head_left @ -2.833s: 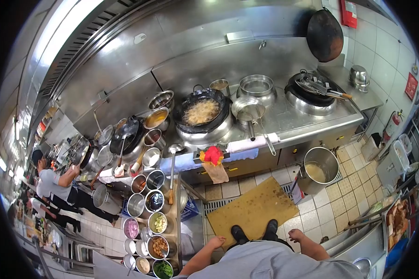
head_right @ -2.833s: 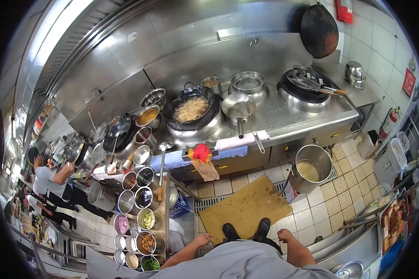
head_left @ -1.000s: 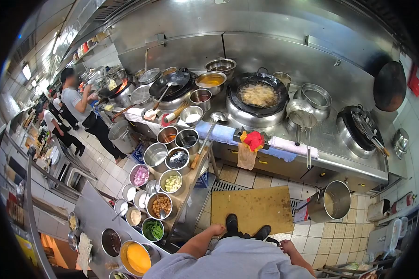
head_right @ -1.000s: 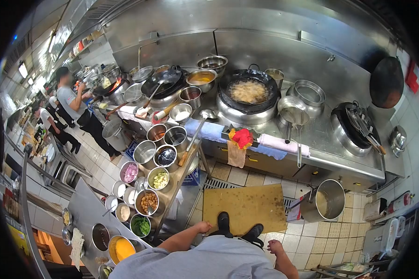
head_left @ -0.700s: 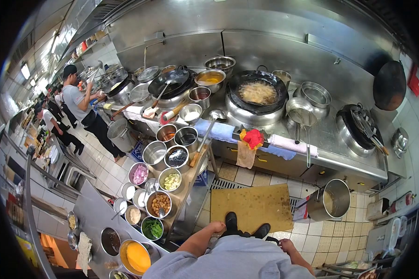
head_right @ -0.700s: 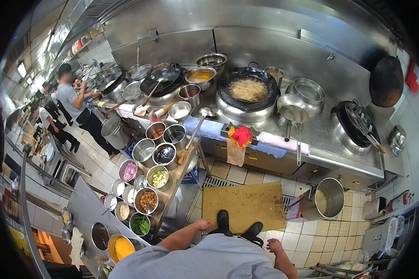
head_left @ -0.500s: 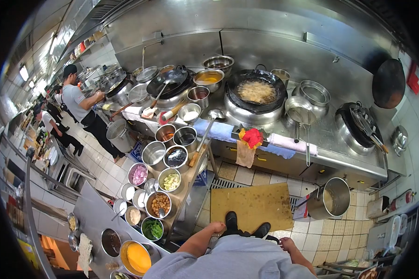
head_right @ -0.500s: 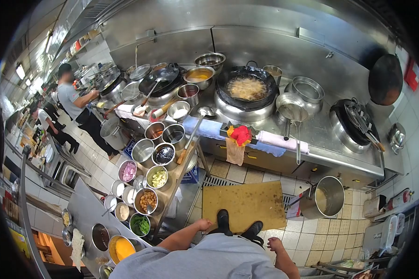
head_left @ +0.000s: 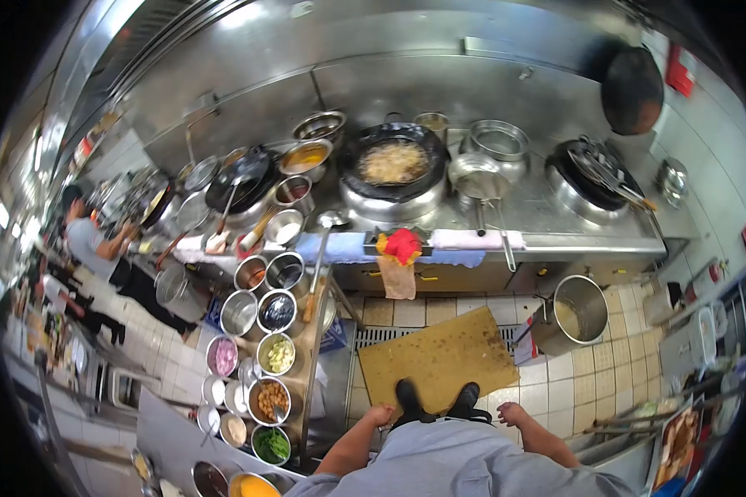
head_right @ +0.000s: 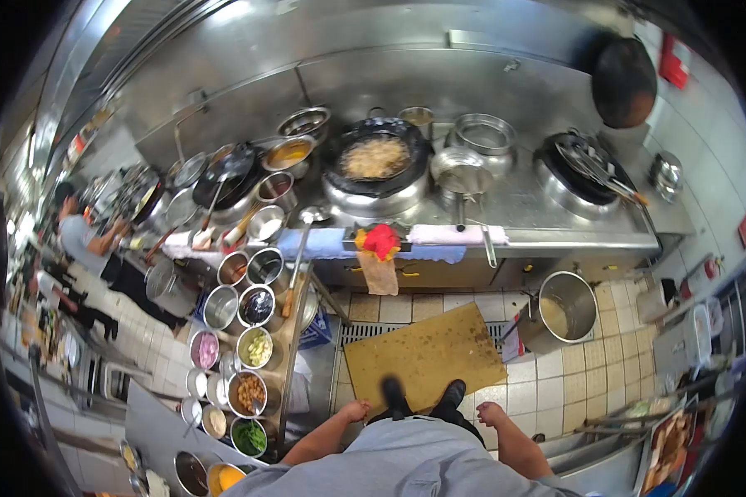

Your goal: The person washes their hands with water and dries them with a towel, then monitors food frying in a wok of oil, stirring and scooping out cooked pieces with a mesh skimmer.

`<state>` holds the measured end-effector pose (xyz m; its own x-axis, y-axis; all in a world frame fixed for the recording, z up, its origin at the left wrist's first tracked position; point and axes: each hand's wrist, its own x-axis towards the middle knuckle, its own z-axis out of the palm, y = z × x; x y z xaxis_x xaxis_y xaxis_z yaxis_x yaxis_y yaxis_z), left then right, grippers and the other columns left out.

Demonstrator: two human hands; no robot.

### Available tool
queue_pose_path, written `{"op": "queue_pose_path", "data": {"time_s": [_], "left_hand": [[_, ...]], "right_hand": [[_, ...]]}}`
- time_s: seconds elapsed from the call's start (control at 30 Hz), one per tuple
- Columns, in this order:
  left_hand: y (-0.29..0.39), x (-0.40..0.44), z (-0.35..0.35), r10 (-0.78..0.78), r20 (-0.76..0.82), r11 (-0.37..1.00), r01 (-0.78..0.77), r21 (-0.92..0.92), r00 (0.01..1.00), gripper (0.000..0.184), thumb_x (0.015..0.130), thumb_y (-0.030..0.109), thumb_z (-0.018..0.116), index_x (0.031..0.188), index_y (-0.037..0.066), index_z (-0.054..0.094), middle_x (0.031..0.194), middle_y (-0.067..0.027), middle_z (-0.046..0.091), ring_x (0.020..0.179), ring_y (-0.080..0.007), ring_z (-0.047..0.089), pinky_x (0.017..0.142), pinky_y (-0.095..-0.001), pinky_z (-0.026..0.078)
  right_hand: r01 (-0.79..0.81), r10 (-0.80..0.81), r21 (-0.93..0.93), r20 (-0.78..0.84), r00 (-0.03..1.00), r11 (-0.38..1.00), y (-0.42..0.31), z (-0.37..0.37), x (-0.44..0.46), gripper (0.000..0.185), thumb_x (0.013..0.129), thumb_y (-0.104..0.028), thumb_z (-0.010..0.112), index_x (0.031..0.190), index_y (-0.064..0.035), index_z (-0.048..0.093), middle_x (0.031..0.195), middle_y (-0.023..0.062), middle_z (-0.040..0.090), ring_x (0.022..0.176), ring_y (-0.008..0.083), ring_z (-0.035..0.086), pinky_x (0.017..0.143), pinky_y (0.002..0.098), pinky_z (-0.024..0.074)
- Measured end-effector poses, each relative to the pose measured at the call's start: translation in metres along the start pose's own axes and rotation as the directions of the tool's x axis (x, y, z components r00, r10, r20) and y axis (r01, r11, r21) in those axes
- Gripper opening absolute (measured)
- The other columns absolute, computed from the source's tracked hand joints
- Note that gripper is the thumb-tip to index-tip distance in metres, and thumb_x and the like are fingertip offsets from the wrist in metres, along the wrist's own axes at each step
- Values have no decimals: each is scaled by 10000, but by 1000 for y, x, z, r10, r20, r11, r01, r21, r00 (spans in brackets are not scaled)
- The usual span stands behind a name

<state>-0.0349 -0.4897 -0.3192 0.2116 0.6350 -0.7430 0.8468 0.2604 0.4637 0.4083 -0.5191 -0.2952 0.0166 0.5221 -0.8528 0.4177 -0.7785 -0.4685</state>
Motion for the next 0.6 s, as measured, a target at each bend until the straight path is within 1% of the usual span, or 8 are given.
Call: {"op": "queue_pose_path", "data": {"time_s": [0.03, 0.1, 0.13, 0.17, 0.23, 0.27, 0.37, 0.6], "left_hand": [[-2, 3, 0, -21, 6, 995, 22, -93, 1000, 333, 842, 275, 385, 1093, 184, 584, 1112, -129, 567, 1030, -277, 538, 880, -368, 424], [1, 0, -4, 35, -43, 999, -36, -20, 998, 325, 834, 246, 393, 1081, 176, 592, 1062, -135, 592, 985, -266, 568, 859, -355, 439], [1, 1, -5, -1, 1, 997, 1, -83, 1000, 321, 829, 230, 398, 1072, 165, 598, 1023, -132, 609, 944, -257, 586, 834, -349, 452], [-2, 3, -1, -36, 49, 988, 43, -148, 998, 317, 825, 213, 403, 1062, 155, 605, 983, -128, 626, 903, -249, 604, 809, -344, 464], [-12, 12, 7, -29, 22, 987, 32, -155, 999, 314, 822, 203, 404, 1050, 144, 611, 946, -121, 636, 866, -239, 613, 782, -341, 472], [-15, 14, 9, -21, -12, 987, 19, -162, 1000, 310, 819, 192, 405, 1037, 133, 617, 910, -113, 646, 828, -229, 622, 754, -339, 480], [-6, 1, -1, -36, -11, 992, 35, -118, 999, 311, 829, 210, 401, 1028, 113, 620, 904, -105, 649, 817, -219, 621, 748, -338, 481], [-8, -6, -1, -46, -18, 996, 44, -73, 999, 316, 840, 259, 403, 1004, 115, 631, 875, -102, 652, 818, -215, 621, 753, -332, 480]], "right_hand": [[-3, 3, 26, -9, 1000, 1000, 2, 1, 1, 284, 882, -231, 415, 1085, -86, 552, 844, 99, 617, 645, 206, 600, 459, 312, 452], [8, -8, 0, 28, 1000, 1000, 11, -3, 13, 280, 881, -233, 431, 1080, -82, 556, 841, 98, 619, 639, 198, 598, 454, 308, 449], [166, -154, -180, 80, 985, 970, 20, -5, 21, 285, 880, -248, 438, 1081, -84, 556, 840, 92, 620, 631, 186, 593, 455, 306, 447], [163, -151, -177, 80, 985, 971, 15, -4, 16, 285, 880, -248, 438, 1081, -84, 556, 840, 92, 620, 631, 186, 593, 455, 306, 447], [75, -41, -285, 125, 991, 956, 1, -4, 5, 327, 873, -133, 435, 1194, -72, 457, 1059, 143, 581, 826, 242, 626, 642, 383, 539], [23, -21, -22, 73, 997, 999, 5, -1, 6, 279, 881, -242, 435, 1079, -91, 559, 842, 82, 617, 624, 175, 590, 454, 303, 446], [228, -206, -255, 109, 972, 940, 23, -2, 19, 276, 879, -240, 436, 1080, -99, 562, 827, 73, 614, 626, 167, 594, 459, 303, 454], [-22, 21, -68, -14, 1000, 997, -4, 1, -13, 278, 872, -247, 428, 1071, -123, 579, 816, 72, 616, 656, 176, 608, 493, 322, 477]]}}
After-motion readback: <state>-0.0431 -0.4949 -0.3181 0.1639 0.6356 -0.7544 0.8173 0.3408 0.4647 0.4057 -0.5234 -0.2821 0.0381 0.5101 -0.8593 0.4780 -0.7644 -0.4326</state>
